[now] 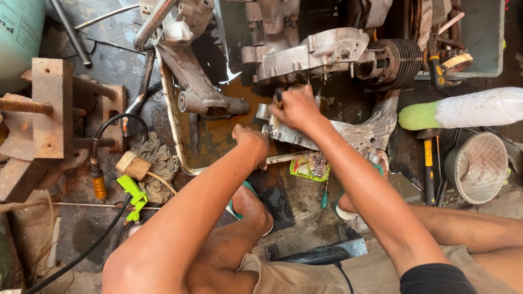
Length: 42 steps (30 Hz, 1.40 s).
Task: The person scrubs a metal engine part with a brush and liquid cleaner, then pours more liquid from a bottle onto the part and continues scrubbing. The person holds the part with one hand while scrubbing with the other, occasionally adjusting the part's position.
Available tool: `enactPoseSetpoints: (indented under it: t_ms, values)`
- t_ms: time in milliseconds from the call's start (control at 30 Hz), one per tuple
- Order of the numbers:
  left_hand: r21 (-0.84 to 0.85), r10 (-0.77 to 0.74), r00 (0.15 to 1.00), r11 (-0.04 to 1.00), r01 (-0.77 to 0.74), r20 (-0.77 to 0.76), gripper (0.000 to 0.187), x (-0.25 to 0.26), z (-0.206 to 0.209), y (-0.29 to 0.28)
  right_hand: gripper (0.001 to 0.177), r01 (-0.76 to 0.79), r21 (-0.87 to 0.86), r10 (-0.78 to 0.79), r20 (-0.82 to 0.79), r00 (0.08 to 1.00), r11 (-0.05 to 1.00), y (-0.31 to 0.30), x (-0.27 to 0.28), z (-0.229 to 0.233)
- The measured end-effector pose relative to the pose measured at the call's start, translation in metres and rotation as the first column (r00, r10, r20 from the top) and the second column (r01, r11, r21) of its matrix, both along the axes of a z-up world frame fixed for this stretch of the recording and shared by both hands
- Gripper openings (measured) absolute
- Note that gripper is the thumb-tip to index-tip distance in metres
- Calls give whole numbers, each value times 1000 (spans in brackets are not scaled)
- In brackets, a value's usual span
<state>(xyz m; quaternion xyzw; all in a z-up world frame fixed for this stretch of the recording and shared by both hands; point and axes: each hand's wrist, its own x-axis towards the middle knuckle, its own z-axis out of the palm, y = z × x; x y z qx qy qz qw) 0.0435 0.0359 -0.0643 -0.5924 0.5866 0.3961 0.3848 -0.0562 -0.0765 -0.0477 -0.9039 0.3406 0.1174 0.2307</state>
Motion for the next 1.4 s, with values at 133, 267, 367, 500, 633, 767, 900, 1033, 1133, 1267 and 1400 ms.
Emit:
enactPoseSetpoints:
  t_ms: [133, 267, 367, 500, 633, 767, 900, 1033, 1133, 1267, 1400]
  values:
    - [-16, 39, 999, 999, -39, 3, 102, 2, 0, 0, 42, -1, 55, 2, -22, 1000, 998, 6, 13, 9]
    - [-5, 59, 998, 998, -59, 5, 98, 4, 5, -4, 38, -24, 0, 24, -96, 995, 1000, 2, 13, -6]
    - [-5, 91, 996, 996, -91, 9, 89, 7, 14, 0, 25, -79, -10, 79, -61, 995, 997, 2, 9, -29]
    - [88, 82, 996, 992, -86, 42, 94, 6, 20, -4, 28, -140, -212, 160, 80, 984, 967, -1, 10, -38]
    - [157, 146, 985, 975, -159, 95, 73, 9, 45, -7, 37, -184, 84, 201, -293, 935, 979, 22, 24, 9]
    - [183, 120, 975, 971, -155, 188, 40, 9, 29, -11, 40, -267, -201, 286, 76, 955, 943, 15, 13, -42]
    - [85, 212, 970, 971, -222, 119, 40, 19, 27, -4, 25, -390, -286, 400, -26, 916, 875, 32, 25, -67]
    - [168, 161, 973, 968, -188, 163, 44, 33, 32, -2, 21, -403, -499, 461, -7, 887, 767, 38, 34, -82]
    - [286, 83, 958, 944, -164, 275, 40, 42, 30, -4, 16, -459, -242, 435, -145, 888, 855, 33, 38, -83]
    - [393, 91, 925, 887, -244, 368, 35, 48, 43, -12, 21, -460, -317, 419, -192, 887, 829, 37, 40, -80]
    - [333, 166, 916, 895, -295, 366, 30, 60, 35, -13, 26, -442, -386, 392, -204, 897, 810, 35, 52, -65]
